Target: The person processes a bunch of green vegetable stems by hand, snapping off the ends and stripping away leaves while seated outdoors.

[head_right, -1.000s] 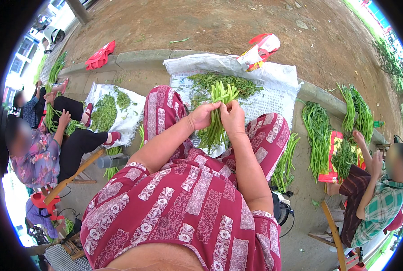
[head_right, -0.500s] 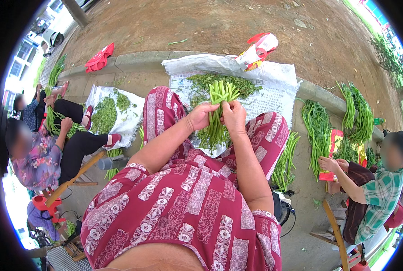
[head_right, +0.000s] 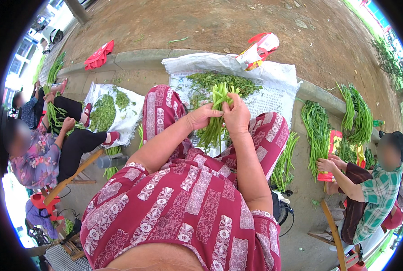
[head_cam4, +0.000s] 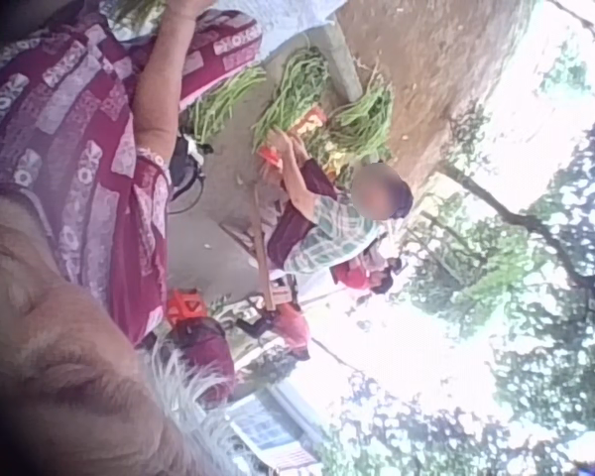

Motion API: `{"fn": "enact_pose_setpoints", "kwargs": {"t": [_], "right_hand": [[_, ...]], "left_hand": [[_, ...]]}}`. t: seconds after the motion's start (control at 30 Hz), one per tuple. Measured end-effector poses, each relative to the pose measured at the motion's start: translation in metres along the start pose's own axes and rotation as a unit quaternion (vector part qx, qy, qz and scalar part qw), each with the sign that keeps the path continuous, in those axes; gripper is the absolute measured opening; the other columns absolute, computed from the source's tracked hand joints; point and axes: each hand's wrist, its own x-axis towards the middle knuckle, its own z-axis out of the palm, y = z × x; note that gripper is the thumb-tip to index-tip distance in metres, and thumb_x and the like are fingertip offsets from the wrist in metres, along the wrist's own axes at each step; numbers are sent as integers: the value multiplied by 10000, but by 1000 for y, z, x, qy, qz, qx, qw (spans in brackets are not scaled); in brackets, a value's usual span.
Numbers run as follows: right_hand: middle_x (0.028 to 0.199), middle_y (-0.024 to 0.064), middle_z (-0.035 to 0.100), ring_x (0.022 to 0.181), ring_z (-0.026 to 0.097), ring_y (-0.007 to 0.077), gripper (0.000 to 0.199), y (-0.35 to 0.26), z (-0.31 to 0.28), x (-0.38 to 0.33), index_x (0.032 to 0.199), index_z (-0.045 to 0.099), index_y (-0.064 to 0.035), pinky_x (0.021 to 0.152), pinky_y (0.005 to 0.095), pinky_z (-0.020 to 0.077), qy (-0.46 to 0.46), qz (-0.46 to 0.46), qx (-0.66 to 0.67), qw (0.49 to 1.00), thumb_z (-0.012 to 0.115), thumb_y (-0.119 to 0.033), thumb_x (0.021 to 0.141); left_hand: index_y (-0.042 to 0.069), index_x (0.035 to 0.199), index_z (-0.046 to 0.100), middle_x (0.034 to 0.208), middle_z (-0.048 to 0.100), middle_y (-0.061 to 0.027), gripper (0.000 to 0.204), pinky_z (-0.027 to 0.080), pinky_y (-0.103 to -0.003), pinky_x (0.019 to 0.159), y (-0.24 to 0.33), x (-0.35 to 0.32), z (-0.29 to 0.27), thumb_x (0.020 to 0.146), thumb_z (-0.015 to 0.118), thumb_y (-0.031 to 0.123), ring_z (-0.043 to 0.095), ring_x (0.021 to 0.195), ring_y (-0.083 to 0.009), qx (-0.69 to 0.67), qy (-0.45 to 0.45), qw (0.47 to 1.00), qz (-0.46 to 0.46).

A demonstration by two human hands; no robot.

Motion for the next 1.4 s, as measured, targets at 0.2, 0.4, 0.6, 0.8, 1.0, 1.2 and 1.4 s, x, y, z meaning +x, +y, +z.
{"fn": "enact_pose_setpoints", "kwargs": {"t": [0.2, 0.4, 0.6, 0.8, 1.0, 1.2, 1.4], "right_hand": [[649, 96, 609, 581, 599, 252, 182, -12, -5, -1, 945, 645, -148, 548, 358, 463, -21, -8, -53, 998, 620, -193, 771], [660, 91, 616, 582, 604, 251, 173, -14, -3, -4, 931, 652, -151, 551, 353, 471, 15, -58, -72, 996, 620, -180, 764], [762, 87, 627, 598, 605, 207, 200, -17, -1, -4, 946, 643, -94, 548, 312, 479, 36, -141, 0, 989, 624, -80, 747], [786, 34, 600, 630, 568, 101, 216, -12, 6, -1, 970, 598, -7, 555, 215, 470, -3, -34, 278, 960, 621, 18, 757], [779, 21, 581, 647, 559, 71, 237, 0, 6, 3, 1001, 558, 6, 567, 199, 466, 4, 78, 351, 933, 615, 18, 772], [748, 49, 577, 625, 566, 83, 477, -11, 5, -1, 1197, 438, 7, 566, 212, 476, -15, 21, 331, 943, 609, 38, 752], [756, 61, 596, 619, 568, 90, 527, -4, 10, -1, 1235, 412, 21, 564, 216, 477, -70, 29, 255, 964, 610, 42, 746]], "left_hand": [[28, 1110, 500, 869, 614, -111, 340, 536, -356, 635, -6, 7, -17, 780, 571, -14, 625, 702, -219, 50, 21, 998, -33], [40, 1052, 531, 819, 614, -99, 291, 527, -324, 535, -6, 6, -8, 771, 586, -13, 610, 614, -194, 64, 100, 993, -27], [80, 1092, 522, 828, 595, -62, 346, 512, -289, 509, -13, 12, -15, 765, 598, -7, 579, 601, -148, 127, 126, 983, -33], [75, 1102, 520, 870, 602, -67, 374, 526, -314, 542, -9, 9, -17, 754, 643, 13, 595, 636, -168, 78, 67, 993, -53], [80, 1082, 520, 937, 585, -79, 359, 542, -365, 647, -4, 5, -15, 762, 683, 64, 603, 745, -191, -36, 6, 994, -99], [80, 1090, 522, 946, 582, -66, 369, 539, -361, 654, -7, 7, -18, 758, 680, 51, 599, 748, -186, 41, -2, 995, -92], [69, 1134, 501, 899, 586, -68, 420, 528, -318, 622, -5, 5, -9, 743, 634, -3, 600, 722, -168, 81, 4, 994, -68]]}}
